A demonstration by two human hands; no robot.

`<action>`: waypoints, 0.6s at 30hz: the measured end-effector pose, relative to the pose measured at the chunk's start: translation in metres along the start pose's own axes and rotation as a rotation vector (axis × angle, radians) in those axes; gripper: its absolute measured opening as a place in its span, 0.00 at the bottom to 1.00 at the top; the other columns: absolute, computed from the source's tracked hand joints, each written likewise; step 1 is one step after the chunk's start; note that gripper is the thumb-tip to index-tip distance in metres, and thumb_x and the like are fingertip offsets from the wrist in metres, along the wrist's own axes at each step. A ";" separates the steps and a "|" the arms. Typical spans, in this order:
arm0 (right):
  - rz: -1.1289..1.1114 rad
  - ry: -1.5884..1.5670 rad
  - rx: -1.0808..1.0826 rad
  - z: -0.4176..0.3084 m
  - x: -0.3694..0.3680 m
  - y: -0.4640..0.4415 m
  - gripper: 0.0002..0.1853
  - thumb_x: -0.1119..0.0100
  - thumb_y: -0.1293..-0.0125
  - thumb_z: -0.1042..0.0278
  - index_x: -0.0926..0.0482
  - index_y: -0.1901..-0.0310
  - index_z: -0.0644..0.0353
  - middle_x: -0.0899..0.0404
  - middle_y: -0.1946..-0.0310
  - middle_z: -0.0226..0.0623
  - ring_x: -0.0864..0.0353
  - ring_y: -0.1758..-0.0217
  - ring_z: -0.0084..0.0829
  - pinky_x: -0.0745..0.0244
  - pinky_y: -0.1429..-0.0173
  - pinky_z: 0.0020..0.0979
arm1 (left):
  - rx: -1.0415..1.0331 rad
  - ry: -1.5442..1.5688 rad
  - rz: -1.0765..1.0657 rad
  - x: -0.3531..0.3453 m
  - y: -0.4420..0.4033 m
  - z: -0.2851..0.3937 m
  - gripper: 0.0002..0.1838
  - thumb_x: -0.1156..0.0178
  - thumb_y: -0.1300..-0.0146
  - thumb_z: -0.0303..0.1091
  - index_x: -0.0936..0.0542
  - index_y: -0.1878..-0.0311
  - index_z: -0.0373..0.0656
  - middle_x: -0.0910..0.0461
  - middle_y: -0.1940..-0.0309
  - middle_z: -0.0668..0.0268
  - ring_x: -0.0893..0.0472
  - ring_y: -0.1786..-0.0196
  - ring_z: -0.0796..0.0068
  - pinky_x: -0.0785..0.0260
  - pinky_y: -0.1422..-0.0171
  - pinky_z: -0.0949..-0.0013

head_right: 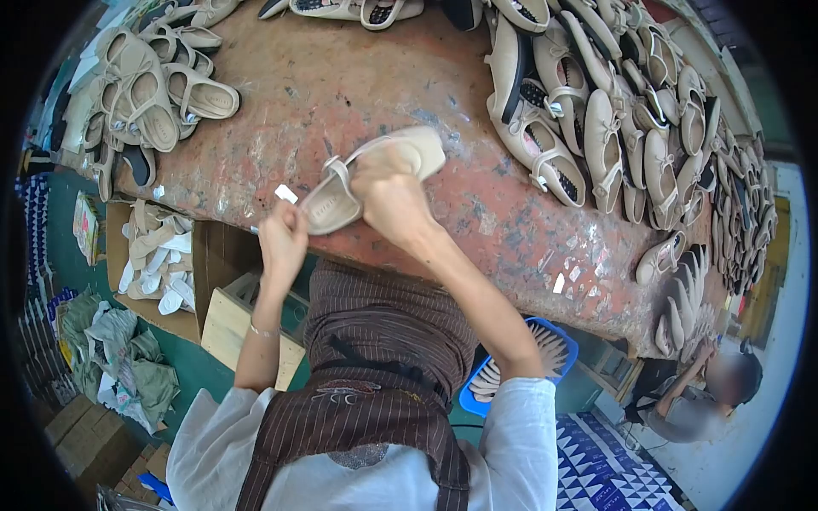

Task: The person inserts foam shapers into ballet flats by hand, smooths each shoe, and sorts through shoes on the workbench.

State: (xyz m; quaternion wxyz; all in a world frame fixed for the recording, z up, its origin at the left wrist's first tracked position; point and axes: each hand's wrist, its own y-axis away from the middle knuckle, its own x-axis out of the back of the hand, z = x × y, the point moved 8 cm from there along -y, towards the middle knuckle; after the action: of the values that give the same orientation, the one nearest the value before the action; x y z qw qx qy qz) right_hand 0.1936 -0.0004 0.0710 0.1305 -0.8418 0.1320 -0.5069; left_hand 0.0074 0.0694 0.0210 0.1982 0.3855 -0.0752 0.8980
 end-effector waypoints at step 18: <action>-0.136 -0.057 -0.304 -0.015 0.009 0.040 0.20 0.44 0.46 0.84 0.24 0.49 0.64 0.20 0.45 0.57 0.24 0.36 0.56 0.48 0.23 0.59 | -0.548 -0.413 -0.297 -0.103 0.057 0.094 0.34 0.41 0.36 0.43 0.31 0.31 0.34 0.34 0.30 0.46 0.42 0.23 0.48 0.66 0.21 0.29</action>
State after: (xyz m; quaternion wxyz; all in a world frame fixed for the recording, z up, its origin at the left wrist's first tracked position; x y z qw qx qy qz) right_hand 0.1804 -0.0421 0.0712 -0.0291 -0.8728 0.1463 -0.4647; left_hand 0.1105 -0.0399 0.0122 0.4027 0.4979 -0.2946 0.7093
